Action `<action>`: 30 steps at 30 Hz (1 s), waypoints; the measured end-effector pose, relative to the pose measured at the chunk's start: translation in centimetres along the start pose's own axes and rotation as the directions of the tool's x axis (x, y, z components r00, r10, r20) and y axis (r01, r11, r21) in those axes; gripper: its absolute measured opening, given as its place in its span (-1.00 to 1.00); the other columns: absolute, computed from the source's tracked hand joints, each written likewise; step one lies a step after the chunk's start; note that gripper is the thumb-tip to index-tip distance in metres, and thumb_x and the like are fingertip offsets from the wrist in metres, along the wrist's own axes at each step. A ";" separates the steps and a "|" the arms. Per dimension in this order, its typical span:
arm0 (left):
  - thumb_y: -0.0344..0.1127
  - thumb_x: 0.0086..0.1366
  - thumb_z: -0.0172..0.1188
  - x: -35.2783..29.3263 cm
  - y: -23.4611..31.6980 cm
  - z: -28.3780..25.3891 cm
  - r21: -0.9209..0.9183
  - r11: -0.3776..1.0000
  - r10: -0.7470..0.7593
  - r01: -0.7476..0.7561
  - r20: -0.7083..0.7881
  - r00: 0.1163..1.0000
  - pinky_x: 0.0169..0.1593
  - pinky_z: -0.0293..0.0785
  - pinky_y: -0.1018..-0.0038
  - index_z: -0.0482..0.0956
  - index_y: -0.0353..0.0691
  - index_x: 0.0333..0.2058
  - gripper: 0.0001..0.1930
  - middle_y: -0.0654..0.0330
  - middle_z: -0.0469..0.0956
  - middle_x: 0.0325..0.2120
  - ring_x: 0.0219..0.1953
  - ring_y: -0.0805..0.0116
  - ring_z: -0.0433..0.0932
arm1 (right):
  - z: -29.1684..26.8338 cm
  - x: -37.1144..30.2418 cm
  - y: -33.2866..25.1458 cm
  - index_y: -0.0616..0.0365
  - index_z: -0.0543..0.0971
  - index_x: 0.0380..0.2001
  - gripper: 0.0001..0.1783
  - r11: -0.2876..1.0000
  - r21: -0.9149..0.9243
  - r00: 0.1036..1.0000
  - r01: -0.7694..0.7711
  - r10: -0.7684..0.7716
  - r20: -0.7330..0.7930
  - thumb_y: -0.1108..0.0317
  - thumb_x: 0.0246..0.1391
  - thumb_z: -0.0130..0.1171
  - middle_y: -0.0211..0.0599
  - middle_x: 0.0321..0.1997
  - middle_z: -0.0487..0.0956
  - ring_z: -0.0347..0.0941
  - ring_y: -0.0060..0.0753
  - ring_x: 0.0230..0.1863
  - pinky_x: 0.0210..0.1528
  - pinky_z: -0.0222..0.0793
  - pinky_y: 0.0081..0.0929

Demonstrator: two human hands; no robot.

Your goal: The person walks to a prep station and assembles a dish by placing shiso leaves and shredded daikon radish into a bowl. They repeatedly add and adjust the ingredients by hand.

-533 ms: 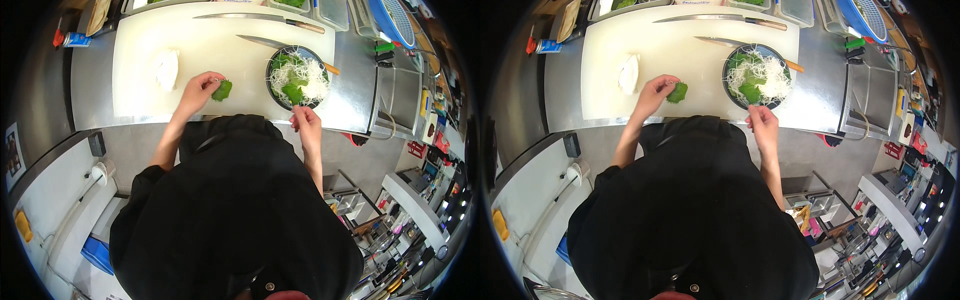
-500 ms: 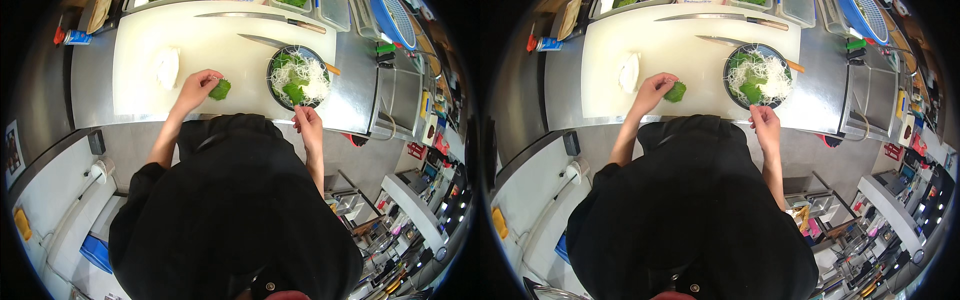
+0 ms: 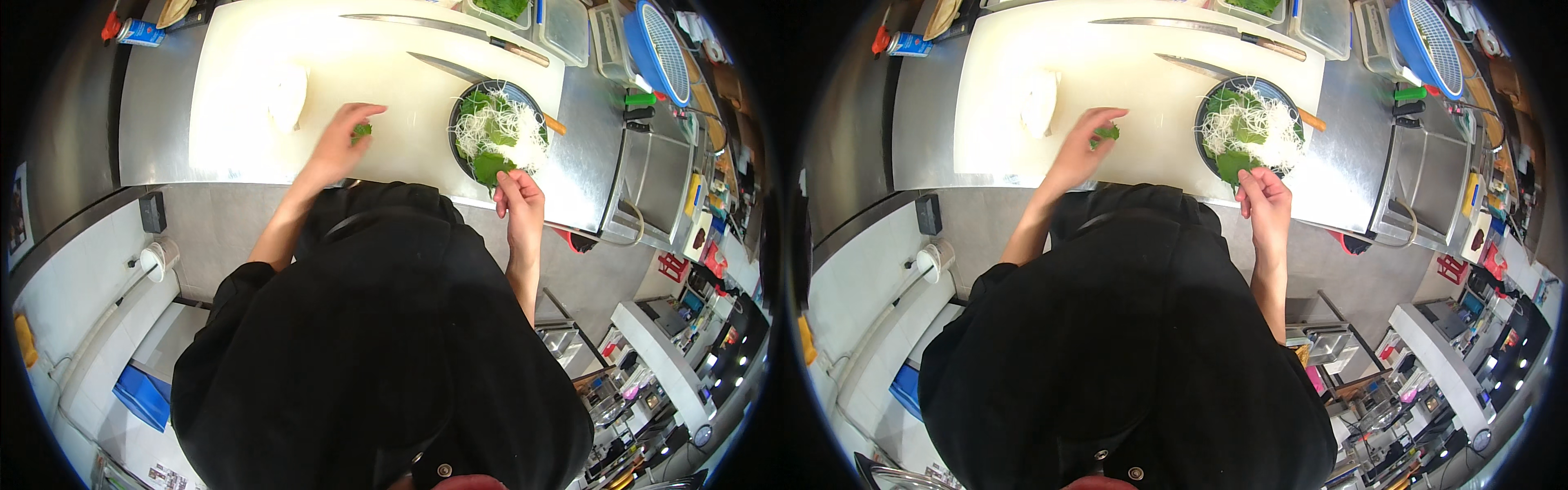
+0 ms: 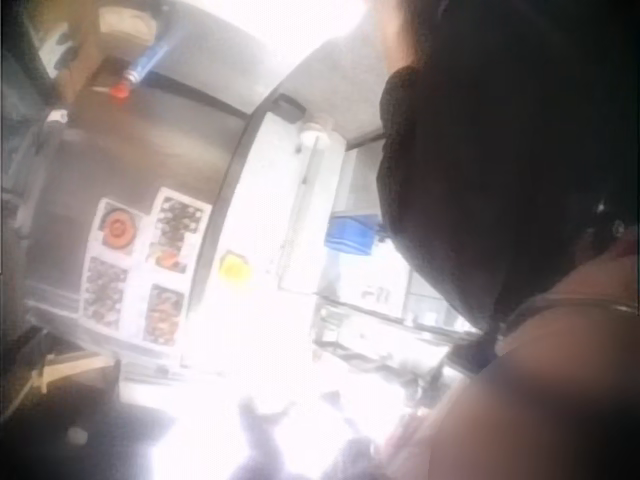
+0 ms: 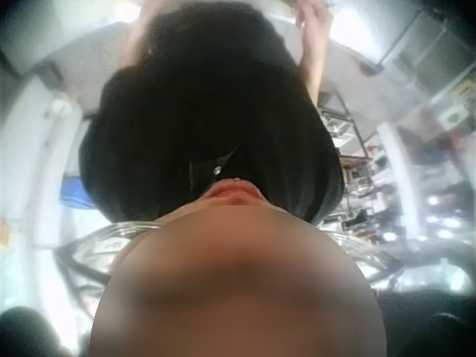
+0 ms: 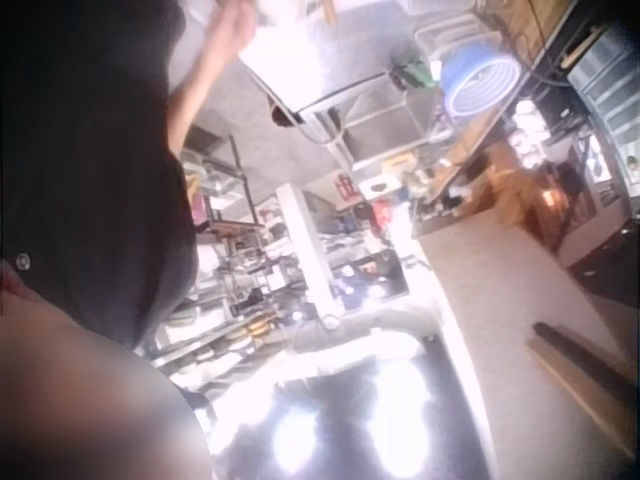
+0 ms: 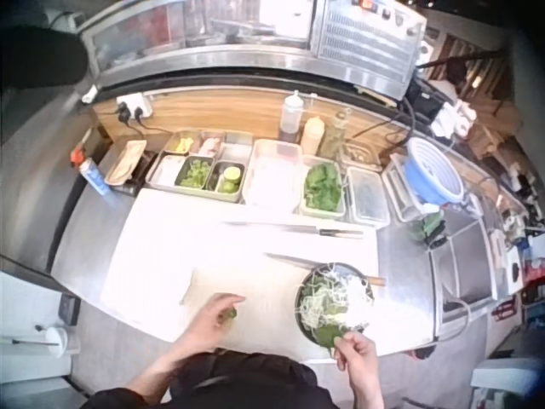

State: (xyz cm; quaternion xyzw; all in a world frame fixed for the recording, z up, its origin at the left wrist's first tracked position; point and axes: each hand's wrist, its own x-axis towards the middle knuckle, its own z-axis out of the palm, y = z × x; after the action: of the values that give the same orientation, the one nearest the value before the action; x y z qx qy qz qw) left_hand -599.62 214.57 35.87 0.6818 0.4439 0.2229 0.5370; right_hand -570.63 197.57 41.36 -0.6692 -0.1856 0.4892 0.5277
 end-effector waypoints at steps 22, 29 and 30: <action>-0.52 0.20 0.04 -2.3 -2.3 -2.8 -0.080 0.967 -0.244 0.243 0.001 0.970 -0.12 0.48 0.46 0.56 -0.39 0.02 -0.61 0.14 0.66 -0.28 -0.27 0.42 0.55 | 0.0 4.9 1.3 0.14 0.68 -0.22 -0.80 0.492 -0.774 0.842 0.399 -0.531 0.097 0.47 0.03 0.38 -0.34 -0.41 0.55 0.52 -0.39 -0.34 -0.30 0.44 -0.36; -0.58 0.14 0.07 -1.8 -1.2 -5.2 0.046 0.983 -0.184 0.179 0.196 0.963 -0.05 0.49 0.41 0.60 -0.24 0.03 -0.56 0.09 0.65 -0.31 -0.23 0.32 0.58 | 0.2 6.8 0.5 0.12 0.69 -0.29 -0.86 0.222 -0.840 0.704 0.495 -0.669 0.238 0.51 0.02 0.35 -0.29 -0.32 0.56 0.50 -0.21 -0.23 -0.18 0.44 -0.28; -0.58 0.14 0.08 -1.1 -1.2 -5.0 -0.010 0.988 -0.150 0.156 0.223 0.963 -0.04 0.50 0.41 0.60 -0.24 0.03 -0.56 0.08 0.65 -0.30 -0.21 0.30 0.59 | 0.0 6.9 0.3 0.12 0.69 -0.30 -0.87 0.249 -0.822 0.688 0.513 -0.691 0.221 0.51 0.04 0.35 -0.32 -0.34 0.55 0.49 -0.28 -0.27 -0.24 0.43 -0.33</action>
State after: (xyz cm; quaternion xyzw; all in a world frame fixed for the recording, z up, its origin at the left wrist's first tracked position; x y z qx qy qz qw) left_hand -604.51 216.34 36.52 0.6587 0.4296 0.1091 0.6080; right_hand -567.57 202.74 37.92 -0.7516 -0.5871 0.0304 0.2991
